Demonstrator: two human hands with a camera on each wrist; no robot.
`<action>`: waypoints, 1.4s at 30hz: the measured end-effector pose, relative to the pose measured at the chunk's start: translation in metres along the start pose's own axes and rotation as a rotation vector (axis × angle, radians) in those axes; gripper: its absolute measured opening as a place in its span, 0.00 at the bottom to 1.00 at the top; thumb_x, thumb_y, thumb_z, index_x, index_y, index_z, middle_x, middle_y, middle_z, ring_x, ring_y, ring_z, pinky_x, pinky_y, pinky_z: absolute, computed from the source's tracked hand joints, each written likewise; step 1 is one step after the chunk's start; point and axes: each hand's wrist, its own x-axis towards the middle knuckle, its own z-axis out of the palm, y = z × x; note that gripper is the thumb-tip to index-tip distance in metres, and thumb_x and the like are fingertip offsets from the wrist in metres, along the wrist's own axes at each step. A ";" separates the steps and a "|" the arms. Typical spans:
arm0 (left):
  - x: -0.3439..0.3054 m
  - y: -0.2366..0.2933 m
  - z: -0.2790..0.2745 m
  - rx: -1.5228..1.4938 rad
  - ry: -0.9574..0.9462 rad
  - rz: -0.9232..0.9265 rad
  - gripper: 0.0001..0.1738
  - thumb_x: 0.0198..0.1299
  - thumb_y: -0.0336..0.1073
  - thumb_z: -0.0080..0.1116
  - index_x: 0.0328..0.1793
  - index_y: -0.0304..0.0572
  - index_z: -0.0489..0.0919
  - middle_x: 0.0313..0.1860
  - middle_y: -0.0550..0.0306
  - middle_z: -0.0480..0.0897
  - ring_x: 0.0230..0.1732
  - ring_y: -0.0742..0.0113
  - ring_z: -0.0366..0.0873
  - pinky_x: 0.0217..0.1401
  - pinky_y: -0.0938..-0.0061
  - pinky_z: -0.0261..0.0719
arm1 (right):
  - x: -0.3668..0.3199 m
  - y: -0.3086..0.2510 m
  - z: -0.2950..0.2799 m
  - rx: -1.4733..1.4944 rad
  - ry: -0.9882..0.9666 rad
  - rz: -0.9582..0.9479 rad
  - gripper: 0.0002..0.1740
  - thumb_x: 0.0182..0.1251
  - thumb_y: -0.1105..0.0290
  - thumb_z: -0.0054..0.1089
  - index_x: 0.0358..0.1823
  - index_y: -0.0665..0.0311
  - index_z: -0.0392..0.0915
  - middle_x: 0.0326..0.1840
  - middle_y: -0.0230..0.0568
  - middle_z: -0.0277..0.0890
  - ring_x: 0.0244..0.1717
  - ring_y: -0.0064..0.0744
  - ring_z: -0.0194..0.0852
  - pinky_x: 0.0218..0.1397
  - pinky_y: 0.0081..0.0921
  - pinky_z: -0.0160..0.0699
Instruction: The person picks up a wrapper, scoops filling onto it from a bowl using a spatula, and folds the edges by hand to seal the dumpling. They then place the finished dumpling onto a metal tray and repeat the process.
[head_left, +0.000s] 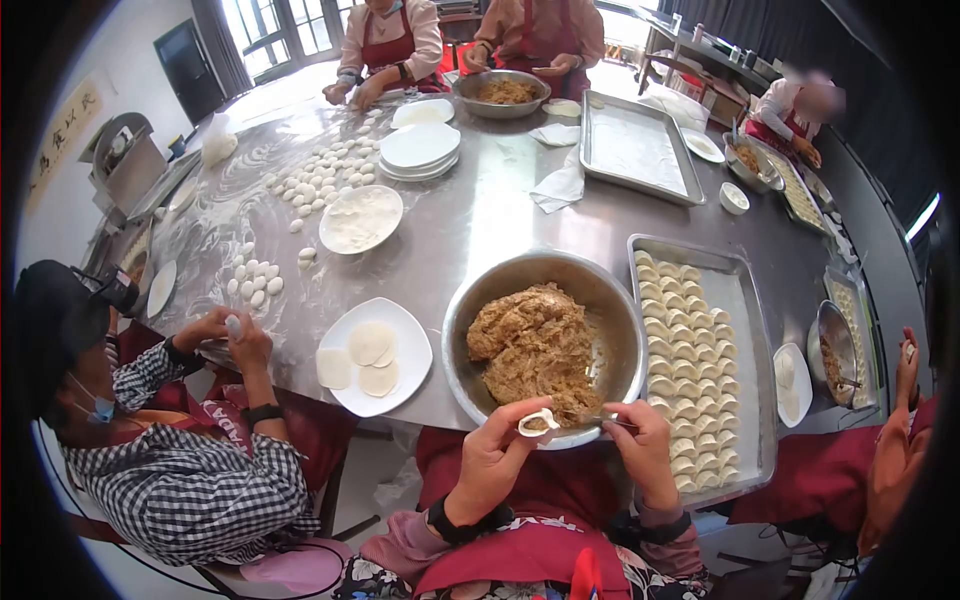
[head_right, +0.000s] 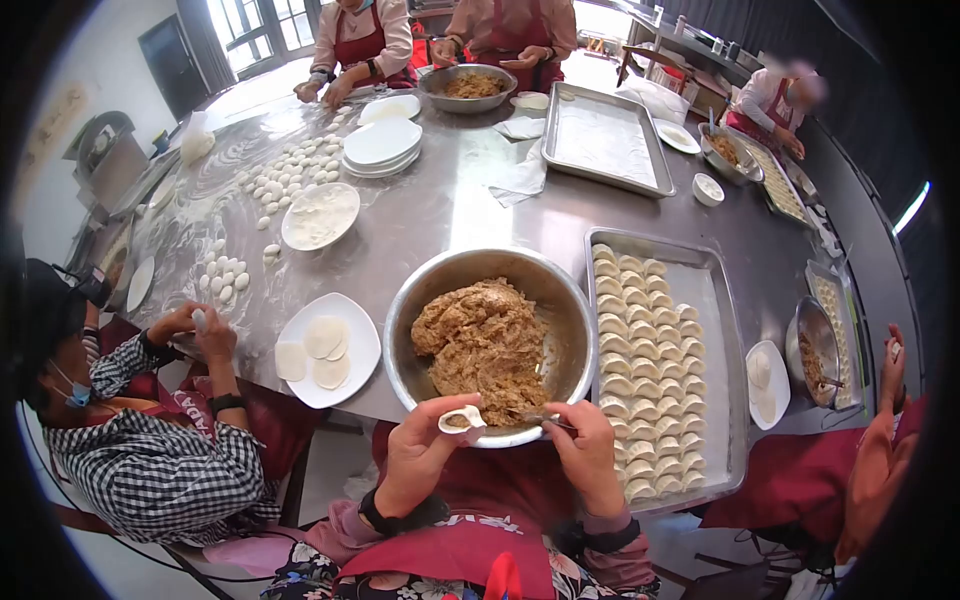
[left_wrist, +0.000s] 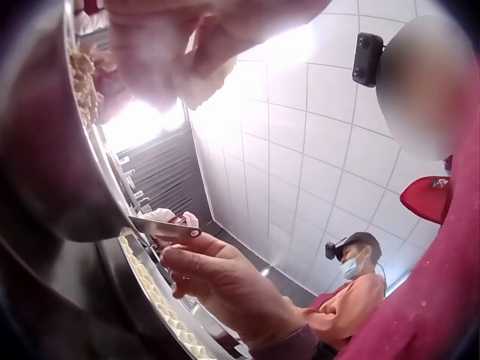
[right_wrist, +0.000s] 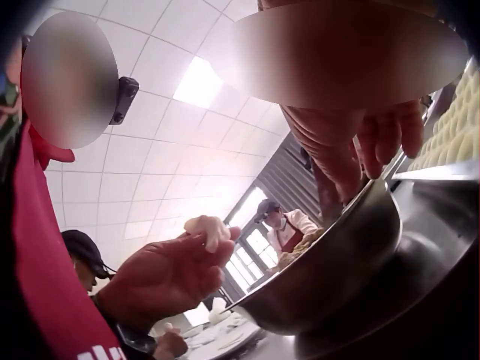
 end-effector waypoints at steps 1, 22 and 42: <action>0.000 0.001 -0.001 0.023 0.000 0.014 0.16 0.65 0.23 0.50 0.59 0.32 0.72 0.55 0.51 0.78 0.54 0.70 0.76 0.55 0.77 0.77 | 0.005 -0.003 0.001 0.007 -0.006 -0.006 0.11 0.51 0.77 0.65 0.38 0.65 0.81 0.25 0.40 0.70 0.28 0.37 0.70 0.31 0.30 0.68; 0.002 -0.015 -0.007 0.544 0.065 0.310 0.17 0.55 0.19 0.58 0.52 0.36 0.77 0.49 0.51 0.80 0.45 0.69 0.79 0.47 0.80 0.77 | -0.025 -0.029 -0.037 1.219 0.107 0.312 0.06 0.67 0.72 0.55 0.37 0.69 0.72 0.17 0.36 0.70 0.15 0.25 0.67 0.20 0.30 0.77; -0.002 -0.020 0.005 0.549 0.023 0.315 0.18 0.53 0.15 0.56 0.50 0.37 0.77 0.50 0.49 0.79 0.44 0.70 0.79 0.43 0.82 0.77 | -0.028 -0.023 -0.032 1.199 0.179 0.284 0.05 0.66 0.74 0.57 0.37 0.69 0.72 0.20 0.39 0.73 0.18 0.27 0.73 0.26 0.33 0.83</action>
